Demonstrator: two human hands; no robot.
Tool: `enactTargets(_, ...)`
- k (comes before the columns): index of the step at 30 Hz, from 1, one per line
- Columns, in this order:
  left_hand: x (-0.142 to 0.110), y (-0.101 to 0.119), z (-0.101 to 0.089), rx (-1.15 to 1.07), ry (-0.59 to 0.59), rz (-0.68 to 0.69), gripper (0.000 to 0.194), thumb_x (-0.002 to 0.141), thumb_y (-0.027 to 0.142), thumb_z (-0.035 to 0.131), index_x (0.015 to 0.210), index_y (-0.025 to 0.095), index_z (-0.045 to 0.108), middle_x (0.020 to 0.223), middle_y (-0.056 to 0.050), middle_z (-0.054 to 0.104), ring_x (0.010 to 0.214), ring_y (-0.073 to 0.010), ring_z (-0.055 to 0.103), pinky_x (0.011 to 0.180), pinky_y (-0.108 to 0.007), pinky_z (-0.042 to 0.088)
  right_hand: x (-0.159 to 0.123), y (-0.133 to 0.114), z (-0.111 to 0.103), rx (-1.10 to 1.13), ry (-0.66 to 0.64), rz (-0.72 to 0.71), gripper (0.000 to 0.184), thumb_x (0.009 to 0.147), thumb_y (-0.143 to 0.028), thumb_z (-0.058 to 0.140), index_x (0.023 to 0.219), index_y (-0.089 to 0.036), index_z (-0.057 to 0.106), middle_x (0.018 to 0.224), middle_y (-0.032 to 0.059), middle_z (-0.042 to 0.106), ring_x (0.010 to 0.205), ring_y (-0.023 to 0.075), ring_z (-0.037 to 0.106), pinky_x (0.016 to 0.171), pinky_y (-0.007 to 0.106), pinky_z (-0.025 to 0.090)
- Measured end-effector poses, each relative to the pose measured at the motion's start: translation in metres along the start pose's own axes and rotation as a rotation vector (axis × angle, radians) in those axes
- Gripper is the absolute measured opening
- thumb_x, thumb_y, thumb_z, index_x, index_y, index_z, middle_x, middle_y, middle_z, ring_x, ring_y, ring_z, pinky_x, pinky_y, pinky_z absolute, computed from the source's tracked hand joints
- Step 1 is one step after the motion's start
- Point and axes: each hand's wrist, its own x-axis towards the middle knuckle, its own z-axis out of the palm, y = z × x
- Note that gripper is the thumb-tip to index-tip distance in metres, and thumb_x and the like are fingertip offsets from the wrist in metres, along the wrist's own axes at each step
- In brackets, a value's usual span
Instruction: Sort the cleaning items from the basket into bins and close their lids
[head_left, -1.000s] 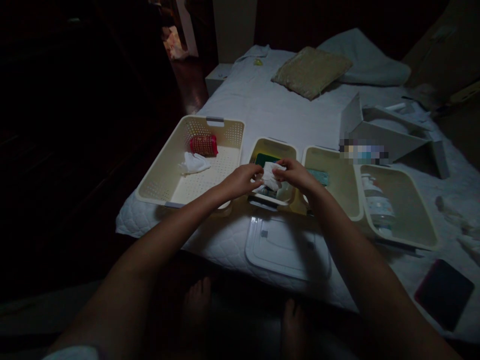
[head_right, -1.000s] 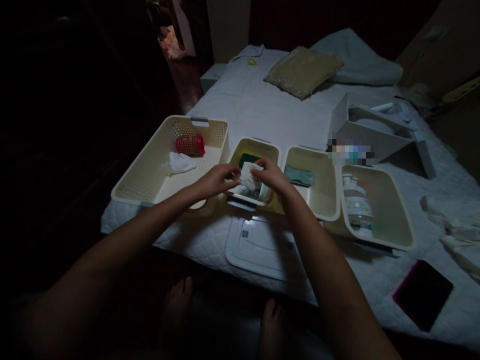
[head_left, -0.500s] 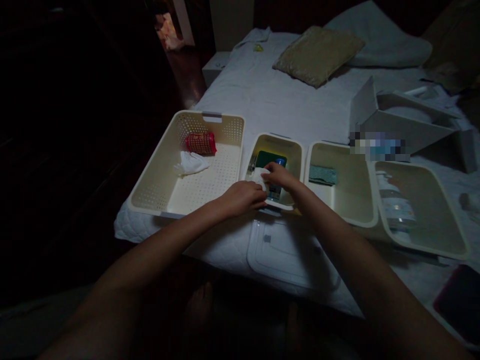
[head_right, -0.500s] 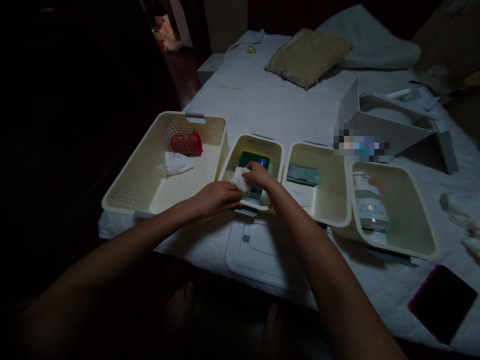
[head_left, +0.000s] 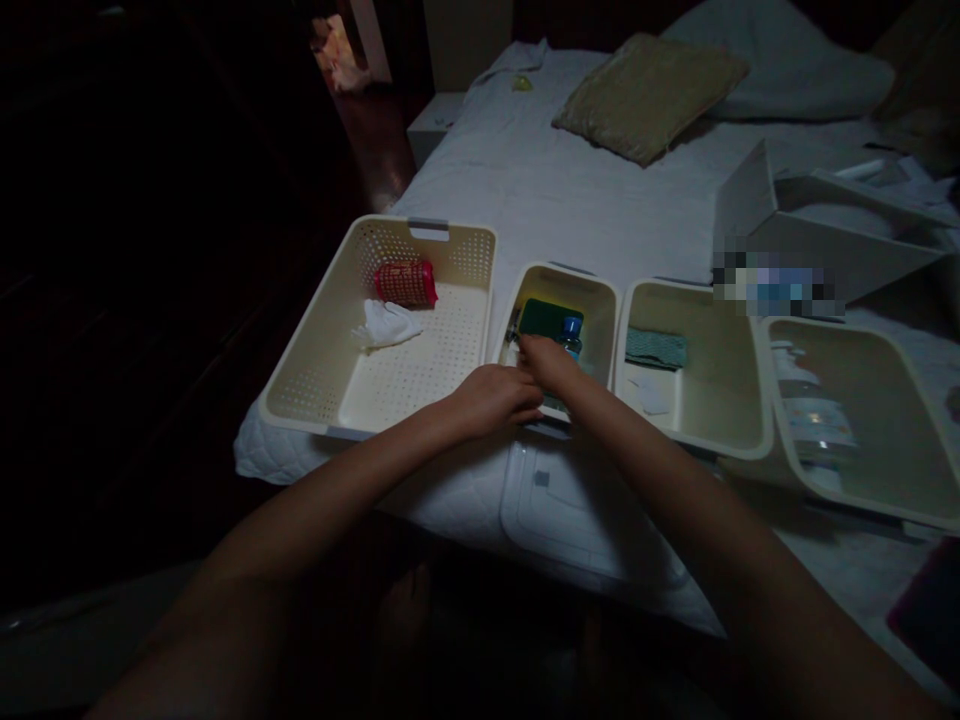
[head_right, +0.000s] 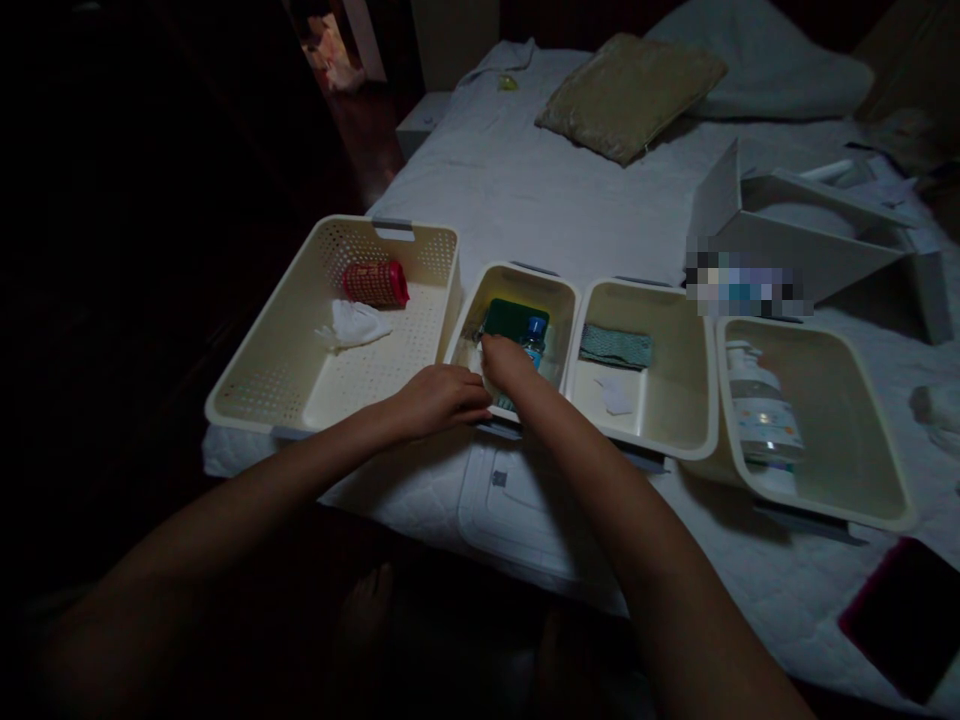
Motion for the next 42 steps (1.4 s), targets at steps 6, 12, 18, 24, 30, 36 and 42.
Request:
enactTargets(6, 0.0, 0.001, 0.001, 0.234, -0.051, 0.067, 0.02, 0.085, 0.03, 0.052, 0.077, 0.018, 0.066, 0.078, -0.004, 0.064, 0.076, -0.0151, 0.058, 0.067, -0.027, 0.038, -0.002, 0.002, 0.004, -0.269, 0.088, -0.035, 0.03, 0.088, -0.013, 0.035, 0.108, -0.009, 0.057, 0.109, 0.0191, 0.059, 0.099, 0.0251, 0.056, 0.079, 0.033, 0.041)
enactTargets(12, 0.0, 0.001, 0.002, 0.357, -0.049, 0.098, 0.023, 0.087, 0.033, 0.05, 0.081, 0.017, 0.066, 0.081, -0.003, 0.065, 0.079, -0.0145, 0.059, 0.065, -0.025, 0.038, 0.0, 0.006, 0.011, -0.32, -0.028, -0.114, 0.03, 0.087, -0.013, 0.035, 0.102, -0.009, 0.061, 0.105, 0.0175, 0.063, 0.097, 0.0262, 0.059, 0.081, 0.036, 0.039)
enactTargets(18, -0.002, 0.0, 0.003, 0.347, -0.045, 0.098, 0.026, 0.087, 0.035, 0.048, 0.082, 0.017, 0.066, 0.085, -0.004, 0.066, 0.08, -0.0145, 0.06, 0.066, -0.024, 0.038, -0.007, 0.006, 0.012, -0.309, -0.069, -0.124, 0.033, 0.089, -0.022, 0.035, 0.107, -0.008, 0.058, 0.11, 0.0185, 0.061, 0.103, 0.0262, 0.056, 0.085, 0.038, 0.036)
enactTargets(24, -0.003, 0.0, 0.003, 0.345, -0.046, 0.09, 0.024, 0.087, 0.035, 0.049, 0.083, 0.018, 0.066, 0.087, -0.004, 0.067, 0.084, -0.015, 0.061, 0.068, -0.024, 0.04, -0.01, 0.008, 0.01, -0.277, -0.051, -0.117, 0.03, 0.086, -0.024, 0.041, 0.105, -0.01, 0.06, 0.112, 0.0174, 0.06, 0.104, 0.0267, 0.056, 0.086, 0.037, 0.038)
enactTargets(30, -0.005, 0.004, -0.001, 0.379, -0.06, 0.06, 0.026, 0.087, 0.036, 0.048, 0.09, 0.018, 0.067, 0.089, -0.005, 0.069, 0.081, -0.0161, 0.062, 0.067, -0.025, 0.04, -0.017, 0.005, -0.001, -0.247, -0.068, -0.138, 0.032, 0.083, -0.034, 0.046, 0.097, -0.011, 0.064, 0.104, 0.0166, 0.063, 0.092, 0.0273, 0.061, 0.077, 0.034, 0.043)
enactTargets(36, -0.009, 0.009, -0.003, 0.349, 0.017, 0.053, 0.022, 0.084, 0.026, 0.048, 0.09, 0.019, 0.067, 0.087, -0.005, 0.068, 0.081, -0.0167, 0.061, 0.071, -0.027, 0.044, -0.027, 0.001, -0.007, -0.132, 0.004, -0.078, 0.029, 0.082, -0.034, 0.049, 0.098, -0.014, 0.063, 0.101, 0.0128, 0.063, 0.089, 0.0233, 0.061, 0.073, 0.028, 0.043)
enactTargets(42, -0.02, -0.001, -0.009, 0.214, 0.394, 0.006, 0.021, 0.085, 0.022, 0.045, 0.089, 0.015, 0.064, 0.091, -0.008, 0.065, 0.091, -0.0179, 0.057, 0.082, -0.031, 0.045, -0.034, -0.003, -0.013, -0.044, 0.263, 0.005, 0.028, 0.084, -0.021, 0.04, 0.1, -0.013, 0.06, 0.101, 0.013, 0.061, 0.092, 0.0212, 0.058, 0.078, 0.028, 0.043)
